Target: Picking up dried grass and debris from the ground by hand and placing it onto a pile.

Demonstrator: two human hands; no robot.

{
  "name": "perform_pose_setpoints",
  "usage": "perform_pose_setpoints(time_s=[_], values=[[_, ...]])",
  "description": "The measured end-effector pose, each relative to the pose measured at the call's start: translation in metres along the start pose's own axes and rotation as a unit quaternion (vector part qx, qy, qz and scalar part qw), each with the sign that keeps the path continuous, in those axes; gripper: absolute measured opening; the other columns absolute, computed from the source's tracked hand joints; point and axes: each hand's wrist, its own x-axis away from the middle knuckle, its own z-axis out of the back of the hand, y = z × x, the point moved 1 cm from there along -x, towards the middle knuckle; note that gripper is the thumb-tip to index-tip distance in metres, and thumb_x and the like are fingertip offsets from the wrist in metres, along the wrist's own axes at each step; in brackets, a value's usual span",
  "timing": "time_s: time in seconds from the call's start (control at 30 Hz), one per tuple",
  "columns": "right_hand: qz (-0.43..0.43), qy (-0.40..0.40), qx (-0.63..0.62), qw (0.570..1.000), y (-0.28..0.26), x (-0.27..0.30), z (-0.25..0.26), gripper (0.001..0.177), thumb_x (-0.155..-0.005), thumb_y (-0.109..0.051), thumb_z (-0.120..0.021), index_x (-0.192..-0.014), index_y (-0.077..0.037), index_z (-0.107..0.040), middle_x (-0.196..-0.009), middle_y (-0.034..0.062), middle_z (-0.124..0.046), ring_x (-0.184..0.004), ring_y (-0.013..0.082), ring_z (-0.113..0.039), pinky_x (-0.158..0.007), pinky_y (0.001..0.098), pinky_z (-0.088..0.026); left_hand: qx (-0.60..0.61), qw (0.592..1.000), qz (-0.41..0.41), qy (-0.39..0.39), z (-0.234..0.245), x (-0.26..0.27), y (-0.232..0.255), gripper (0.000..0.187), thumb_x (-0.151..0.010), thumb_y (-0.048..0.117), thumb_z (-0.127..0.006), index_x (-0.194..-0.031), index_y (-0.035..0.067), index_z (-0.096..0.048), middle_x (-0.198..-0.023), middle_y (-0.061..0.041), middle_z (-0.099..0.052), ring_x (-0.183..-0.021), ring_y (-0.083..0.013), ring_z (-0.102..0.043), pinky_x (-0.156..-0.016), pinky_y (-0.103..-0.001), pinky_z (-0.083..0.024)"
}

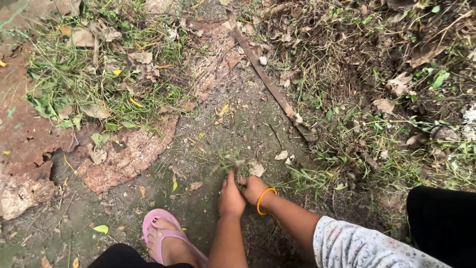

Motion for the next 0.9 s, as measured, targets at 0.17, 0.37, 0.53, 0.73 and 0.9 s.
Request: perform_pose_setpoints(time_s=[0.17, 0.37, 0.53, 0.73, 0.9], values=[[0.016, 0.161, 0.074, 0.984, -0.038, 0.029, 0.033, 0.023, -0.086, -0.020, -0.070, -0.103, -0.004, -0.070, -0.109, 0.0221, -0.072, -0.105, 0.0421, -0.067, -0.094, 0.0490, -0.054, -0.028, 0.998, 0.039, 0.043, -0.007, -0.021, 0.002, 0.027, -0.102, 0.015, -0.059, -0.127, 0.016, -0.068, -0.115, -0.021, -0.072, -0.108, -0.0416, -0.068, -0.093, -0.052, -0.055], [0.122, 0.123, 0.201, 0.964, 0.034, 0.041, 0.045, 0.040, -0.088, -0.005, -0.054, -0.125, -0.009, -0.069, -0.123, 0.0231, -0.067, -0.115, 0.0406, -0.061, -0.097, 0.0477, -0.047, 0.113, 0.960, 0.192, 0.172, 0.005, -0.031, -0.014, 0.041, -0.082, 0.007, -0.068, -0.121, 0.017, -0.072, -0.106, -0.019, -0.076, -0.099, -0.0384, -0.073, -0.088, -0.050, -0.057], [-0.123, 0.186, 0.221, 0.949, 0.170, 0.000, 0.069, 0.023, -0.093, -0.010, -0.055, -0.102, -0.007, -0.077, -0.102, 0.0195, -0.074, -0.097, 0.0353, -0.072, -0.086, 0.0446, -0.059, 0.426, 0.796, 0.261, 0.342, -0.055, -0.128, -0.145, 0.027, -0.092, 0.009, -0.056, -0.112, 0.002, -0.074, -0.101, -0.021, -0.077, -0.082, -0.0351, -0.073, -0.077, -0.048, -0.055], [-0.343, 0.347, -0.034, 0.872, -0.007, 0.056, 0.176, 0.047, -0.094, -0.014, -0.059, -0.140, -0.005, -0.053, -0.123, 0.0248, -0.063, -0.102, 0.0381, -0.069, -0.089, 0.0470, -0.056, 0.312, 0.838, 0.215, 0.393, -0.002, -0.089, -0.107, 0.023, -0.083, 0.001, -0.062, -0.103, 0.004, -0.074, -0.089, -0.019, -0.076, -0.074, -0.0317, -0.073, -0.070, -0.047, -0.055], [-0.151, 0.374, 0.226, 0.887, -0.009, 0.026, 0.126, 0.081, -0.083, -0.008, -0.069, -0.157, -0.004, -0.036, -0.163, 0.0270, -0.027, -0.145, 0.0448, -0.035, -0.119, 0.0454, -0.034, 0.181, 0.910, 0.170, 0.332, -0.016, -0.073, -0.070, 0.025, -0.082, -0.001, -0.064, -0.102, 0.007, -0.077, -0.085, -0.021, -0.074, -0.073, -0.0354, -0.071, -0.069, -0.049, -0.055]])
